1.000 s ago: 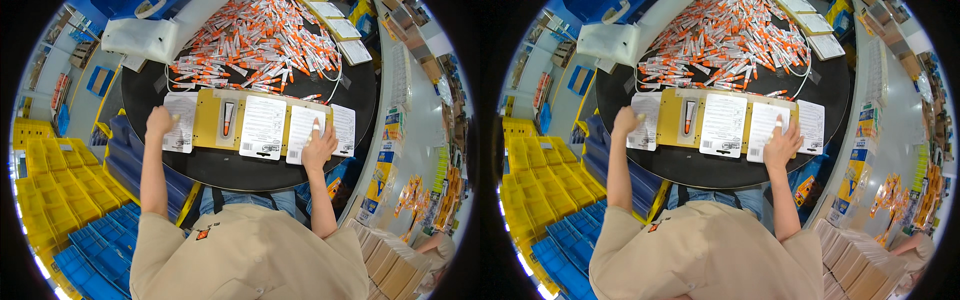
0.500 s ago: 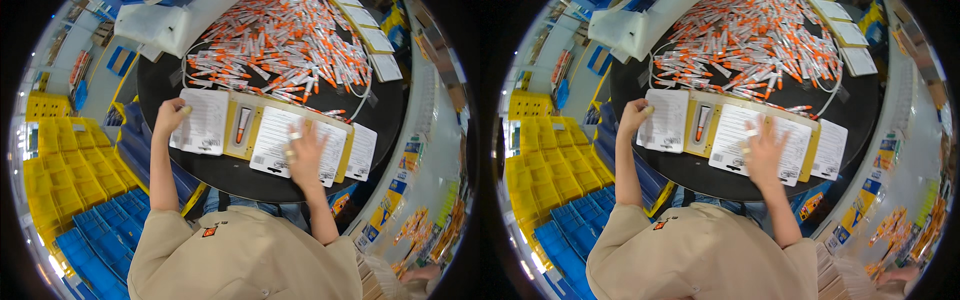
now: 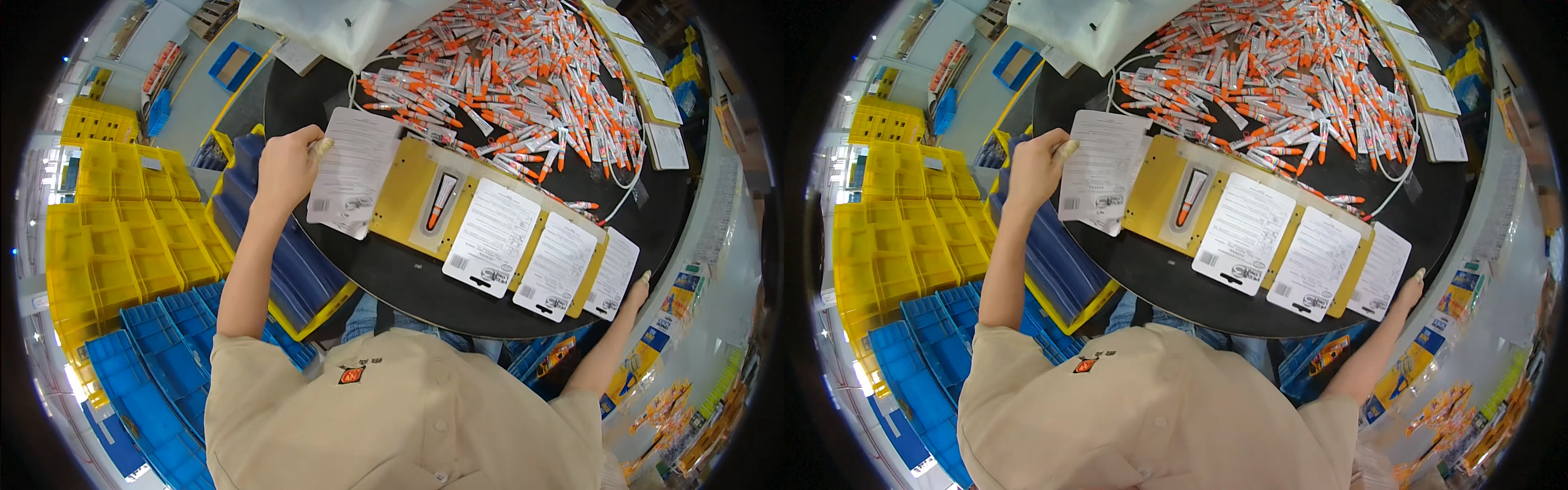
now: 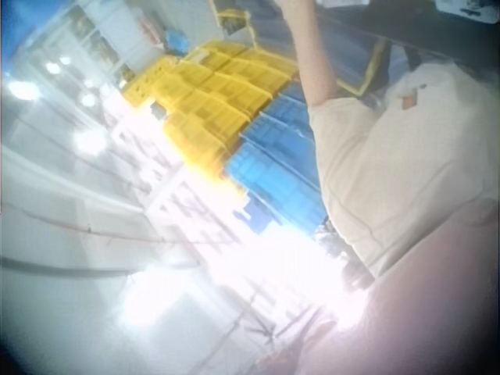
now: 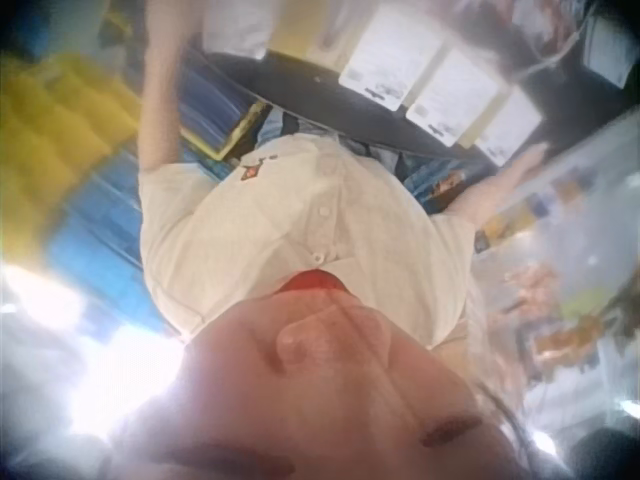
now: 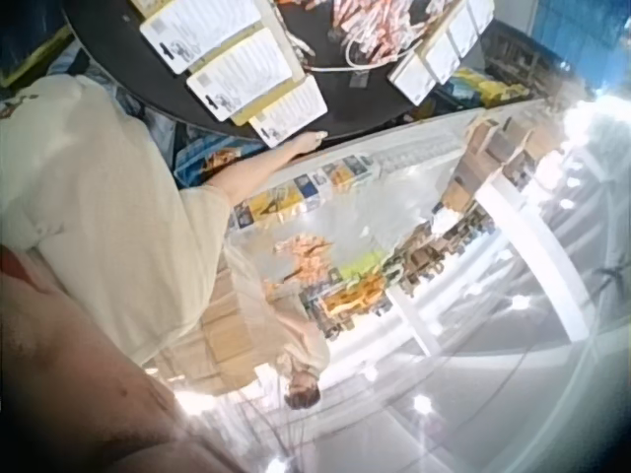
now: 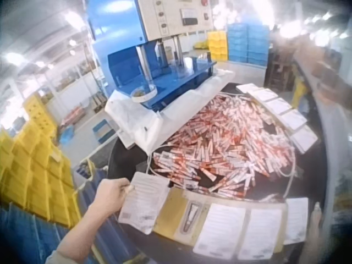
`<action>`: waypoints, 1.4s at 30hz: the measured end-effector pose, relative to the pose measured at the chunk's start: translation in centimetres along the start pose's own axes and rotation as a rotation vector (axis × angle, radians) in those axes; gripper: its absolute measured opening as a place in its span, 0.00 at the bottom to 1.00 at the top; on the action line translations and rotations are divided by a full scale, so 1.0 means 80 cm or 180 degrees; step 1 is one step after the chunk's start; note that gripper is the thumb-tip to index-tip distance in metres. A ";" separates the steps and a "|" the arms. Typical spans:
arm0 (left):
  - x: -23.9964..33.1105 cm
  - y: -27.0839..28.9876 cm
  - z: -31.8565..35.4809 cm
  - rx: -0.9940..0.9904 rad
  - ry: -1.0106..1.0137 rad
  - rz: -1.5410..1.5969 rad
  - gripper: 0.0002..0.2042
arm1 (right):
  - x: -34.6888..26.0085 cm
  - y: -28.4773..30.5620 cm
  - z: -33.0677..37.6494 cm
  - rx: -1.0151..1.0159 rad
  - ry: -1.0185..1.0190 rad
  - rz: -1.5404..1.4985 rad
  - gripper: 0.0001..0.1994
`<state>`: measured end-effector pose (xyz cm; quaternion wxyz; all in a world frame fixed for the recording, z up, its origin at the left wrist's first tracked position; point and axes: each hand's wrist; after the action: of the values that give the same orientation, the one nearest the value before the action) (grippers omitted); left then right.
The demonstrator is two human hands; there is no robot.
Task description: The person repeatedly picks up small orange-handled knives from a pile, places them into yellow cardboard packaging inserts, and stacks the completed packages on the table. The process is continuous and repetitive throughout the clip.
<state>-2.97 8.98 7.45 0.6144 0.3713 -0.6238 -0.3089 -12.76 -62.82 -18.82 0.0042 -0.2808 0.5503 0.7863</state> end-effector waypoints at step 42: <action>-0.093 -0.018 0.051 0.0898 0.0358 0.2623 0.08 | -0.054 0.045 0.458 -0.1370 0.1761 -0.1741 0.13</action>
<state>-7.18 14.19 2.00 0.6626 0.1879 -0.7215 0.0709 -26.28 -31.12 -5.08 0.0062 -0.6104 0.2599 0.7483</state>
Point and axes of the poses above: each hand's wrist, its own z-axis away from the middle knuckle, its own y-axis out of the back of the hand, x = y × z, and after that the axes turned 15 degrees about z, right-handed
